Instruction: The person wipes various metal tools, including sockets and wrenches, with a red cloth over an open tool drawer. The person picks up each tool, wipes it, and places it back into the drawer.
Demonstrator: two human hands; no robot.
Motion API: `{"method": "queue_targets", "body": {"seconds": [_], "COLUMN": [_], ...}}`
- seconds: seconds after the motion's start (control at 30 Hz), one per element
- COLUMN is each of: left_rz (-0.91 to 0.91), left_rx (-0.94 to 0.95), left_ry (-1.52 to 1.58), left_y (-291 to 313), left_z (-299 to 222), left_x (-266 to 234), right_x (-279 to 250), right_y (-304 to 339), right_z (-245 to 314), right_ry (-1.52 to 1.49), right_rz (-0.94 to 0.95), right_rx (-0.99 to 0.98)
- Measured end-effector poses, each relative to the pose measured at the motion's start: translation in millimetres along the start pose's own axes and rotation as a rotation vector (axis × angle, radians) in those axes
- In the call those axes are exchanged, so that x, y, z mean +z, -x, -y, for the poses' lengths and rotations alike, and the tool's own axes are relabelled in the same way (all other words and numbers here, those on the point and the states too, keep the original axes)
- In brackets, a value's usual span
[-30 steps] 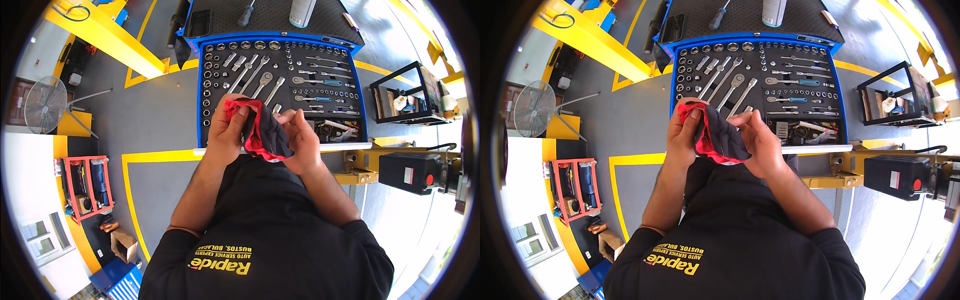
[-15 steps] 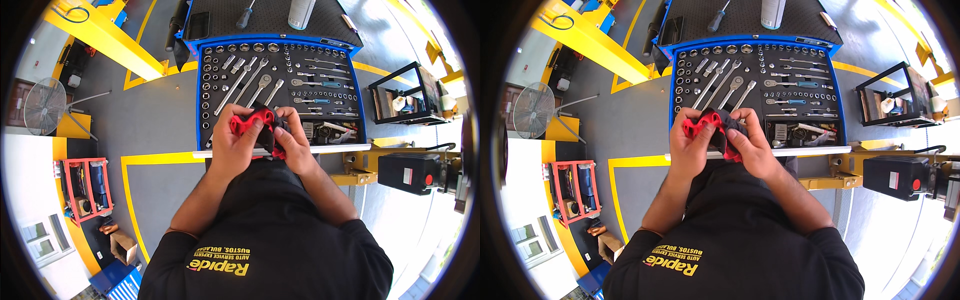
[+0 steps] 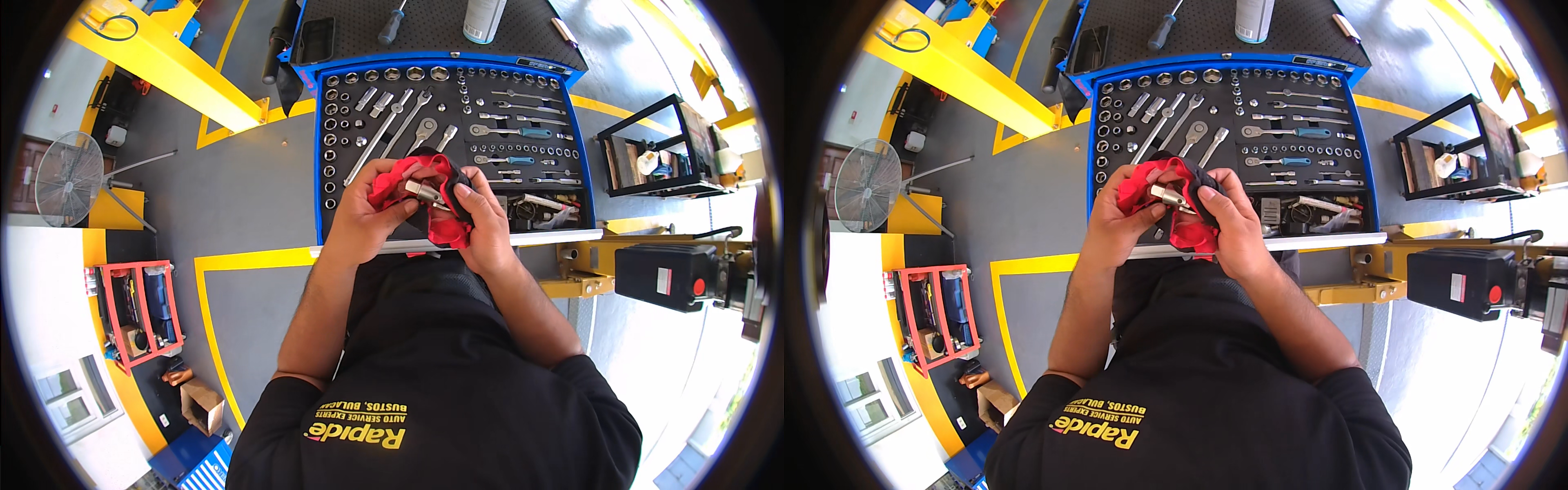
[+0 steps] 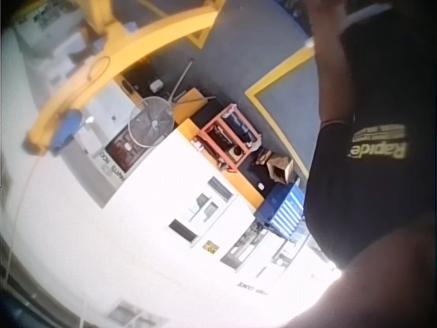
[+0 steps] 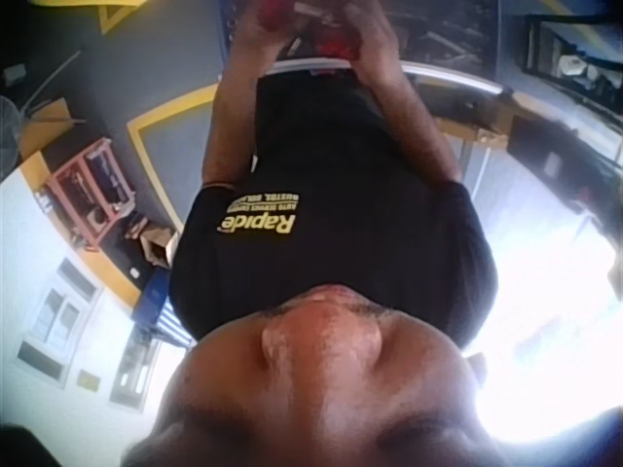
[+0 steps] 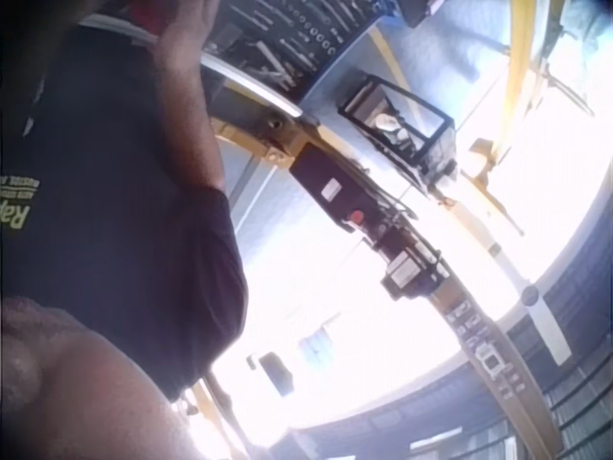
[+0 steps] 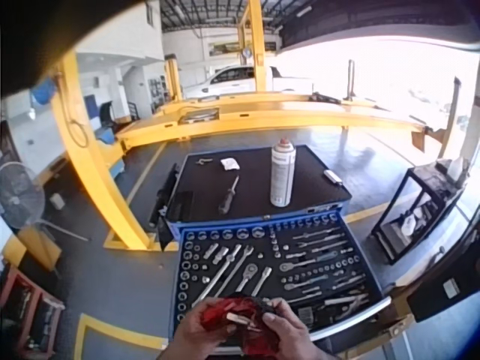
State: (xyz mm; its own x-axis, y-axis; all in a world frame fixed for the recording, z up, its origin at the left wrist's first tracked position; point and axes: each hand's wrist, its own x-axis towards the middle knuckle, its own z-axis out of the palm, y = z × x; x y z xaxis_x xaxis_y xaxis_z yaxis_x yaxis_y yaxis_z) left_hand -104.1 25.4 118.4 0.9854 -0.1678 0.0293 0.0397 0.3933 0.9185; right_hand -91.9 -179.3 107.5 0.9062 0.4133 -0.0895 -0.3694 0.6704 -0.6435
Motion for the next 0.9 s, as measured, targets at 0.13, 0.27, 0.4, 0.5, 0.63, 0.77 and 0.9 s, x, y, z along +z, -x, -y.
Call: {"method": "queue_targets", "body": {"seconds": [0.13, 0.27, 0.4, 0.5, 0.63, 0.77, 0.9], "left_rz": [-0.186, -0.428, -0.097, -0.134, -0.144, -0.217, -0.221], "left_rx": [0.215, 0.601, 0.669, 0.421, 0.343, 0.364, 0.388], "left_ry": [-0.079, -0.423, -1.056, -0.979, -1.02, -1.131, -1.137], "left_y": [2.9, 8.0, 5.6, 6.8, 9.2, 13.8, 12.9], "left_z": [-11.1, -4.6, -41.1, -29.7, -24.8, -21.9, -12.1], "left_x": [1.4, -5.5, 18.9, 26.7, 32.5, 40.9, 38.7], "right_x": [19.0, 19.9, 21.0, 20.1, 13.7, 15.0, 31.9], "right_y": [0.1, -1.0, -0.5, 1.1, 6.1, 7.3, 12.0], "right_z": [1.8, 2.4, 0.4, -3.1, -12.4, -6.4, 10.2], "right_ry": [-0.015, -0.061, -0.046, -0.038, 0.065, 0.24, 0.539], "right_rz": [-0.098, -0.099, -0.115, -0.097, -0.082, 0.006, 0.044], "right_rx": [0.047, 0.086, 0.118, 0.105, 0.03, -0.005, -0.042]}}
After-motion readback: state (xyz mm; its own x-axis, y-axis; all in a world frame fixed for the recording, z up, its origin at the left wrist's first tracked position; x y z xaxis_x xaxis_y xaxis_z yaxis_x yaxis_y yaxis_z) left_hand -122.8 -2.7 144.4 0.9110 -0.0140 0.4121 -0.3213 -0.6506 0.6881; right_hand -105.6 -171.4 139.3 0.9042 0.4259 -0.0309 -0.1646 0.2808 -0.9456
